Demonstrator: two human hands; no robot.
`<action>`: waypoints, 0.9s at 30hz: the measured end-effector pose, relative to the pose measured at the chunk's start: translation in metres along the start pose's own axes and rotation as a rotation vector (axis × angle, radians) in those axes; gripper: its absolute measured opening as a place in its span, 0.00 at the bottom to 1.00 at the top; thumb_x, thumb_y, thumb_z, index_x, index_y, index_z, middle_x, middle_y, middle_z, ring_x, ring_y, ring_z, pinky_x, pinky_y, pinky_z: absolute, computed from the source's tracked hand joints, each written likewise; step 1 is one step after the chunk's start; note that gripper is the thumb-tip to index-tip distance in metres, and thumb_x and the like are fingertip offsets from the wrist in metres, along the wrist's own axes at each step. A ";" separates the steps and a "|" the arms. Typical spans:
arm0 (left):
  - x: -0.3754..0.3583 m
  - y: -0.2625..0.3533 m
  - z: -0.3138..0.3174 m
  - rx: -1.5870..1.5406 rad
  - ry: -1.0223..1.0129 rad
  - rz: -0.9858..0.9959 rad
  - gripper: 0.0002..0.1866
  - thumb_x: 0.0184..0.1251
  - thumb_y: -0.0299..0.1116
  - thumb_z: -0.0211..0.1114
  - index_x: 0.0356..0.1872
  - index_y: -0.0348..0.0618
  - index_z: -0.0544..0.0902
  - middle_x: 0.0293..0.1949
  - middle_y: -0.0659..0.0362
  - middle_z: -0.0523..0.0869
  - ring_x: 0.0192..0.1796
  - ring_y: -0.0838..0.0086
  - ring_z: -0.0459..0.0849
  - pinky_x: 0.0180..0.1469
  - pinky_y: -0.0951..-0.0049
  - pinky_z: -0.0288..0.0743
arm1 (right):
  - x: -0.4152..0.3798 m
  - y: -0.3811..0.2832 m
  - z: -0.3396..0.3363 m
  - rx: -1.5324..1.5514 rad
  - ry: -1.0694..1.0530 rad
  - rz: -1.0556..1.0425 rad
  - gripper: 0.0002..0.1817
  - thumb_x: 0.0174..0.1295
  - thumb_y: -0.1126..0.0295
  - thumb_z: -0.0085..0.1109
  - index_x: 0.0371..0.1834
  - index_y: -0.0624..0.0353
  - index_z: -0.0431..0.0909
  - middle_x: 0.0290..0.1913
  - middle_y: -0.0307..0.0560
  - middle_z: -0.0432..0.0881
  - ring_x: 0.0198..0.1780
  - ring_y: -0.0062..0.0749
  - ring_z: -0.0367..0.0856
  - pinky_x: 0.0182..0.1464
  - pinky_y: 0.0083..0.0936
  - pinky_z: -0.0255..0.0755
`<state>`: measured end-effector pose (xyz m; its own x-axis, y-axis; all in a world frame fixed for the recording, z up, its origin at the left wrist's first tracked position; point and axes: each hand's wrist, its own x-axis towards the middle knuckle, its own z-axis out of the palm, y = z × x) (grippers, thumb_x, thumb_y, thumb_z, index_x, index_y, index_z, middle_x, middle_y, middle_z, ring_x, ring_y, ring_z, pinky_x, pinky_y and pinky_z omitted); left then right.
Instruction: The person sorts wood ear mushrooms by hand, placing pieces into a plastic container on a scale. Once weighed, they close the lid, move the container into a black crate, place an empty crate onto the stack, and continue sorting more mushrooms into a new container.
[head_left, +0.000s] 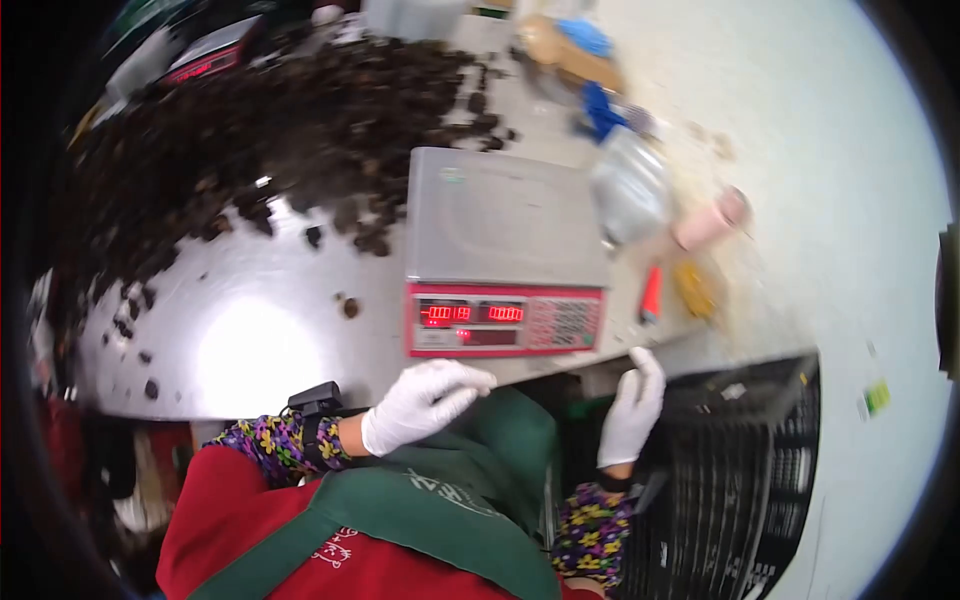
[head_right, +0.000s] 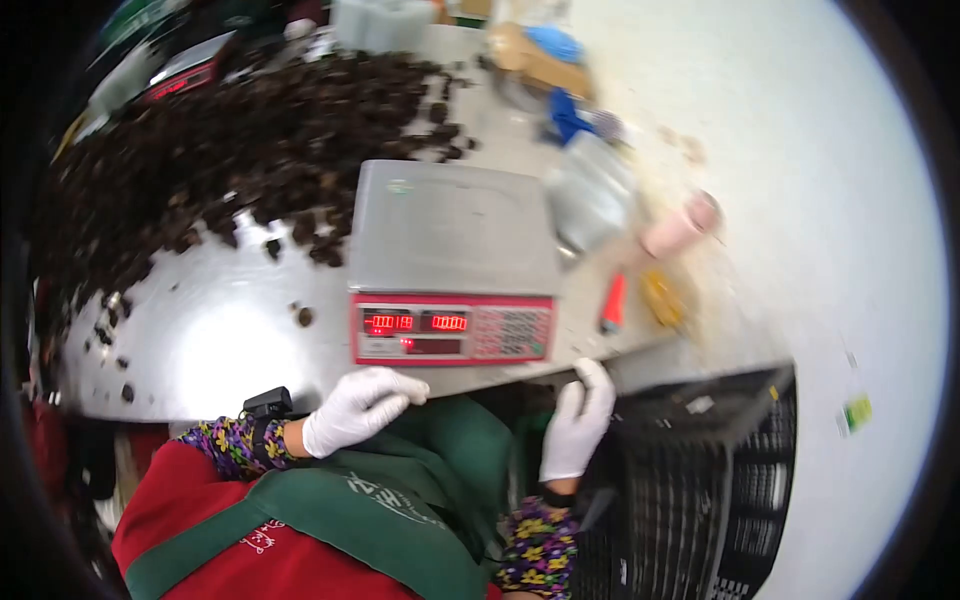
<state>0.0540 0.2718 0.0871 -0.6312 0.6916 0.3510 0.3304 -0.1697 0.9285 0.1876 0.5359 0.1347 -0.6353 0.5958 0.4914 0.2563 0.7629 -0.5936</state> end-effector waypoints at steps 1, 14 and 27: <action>-0.022 -0.023 -0.018 0.053 0.152 -0.021 0.12 0.70 0.22 0.63 0.52 0.42 0.86 0.42 0.55 0.91 0.46 0.64 0.90 0.52 0.68 0.83 | 0.013 0.019 0.031 0.089 -0.049 -0.007 0.14 0.72 0.74 0.53 0.57 0.66 0.79 0.58 0.54 0.82 0.64 0.44 0.78 0.71 0.36 0.66; -0.036 -0.055 -0.123 0.650 0.626 -0.289 0.14 0.67 0.26 0.68 0.53 0.43 0.84 0.44 0.53 0.87 0.50 0.63 0.87 0.53 0.67 0.81 | 0.277 0.173 0.120 -0.245 -0.080 -0.314 0.22 0.76 0.67 0.50 0.67 0.71 0.74 0.67 0.65 0.77 0.69 0.54 0.74 0.74 0.39 0.63; 0.013 -0.077 -0.145 0.931 0.518 -0.154 0.07 0.64 0.28 0.70 0.42 0.44 0.85 0.39 0.55 0.85 0.44 0.60 0.84 0.45 0.64 0.79 | 0.315 0.167 0.150 -0.379 -0.516 -0.334 0.16 0.70 0.61 0.60 0.49 0.64 0.83 0.49 0.57 0.87 0.53 0.49 0.85 0.57 0.38 0.75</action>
<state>-0.0815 0.1919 0.0379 -0.8598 0.2410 0.4501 0.4882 0.6462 0.5866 -0.0792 0.8131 0.0950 -0.9630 0.1924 0.1889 0.1639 0.9740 -0.1563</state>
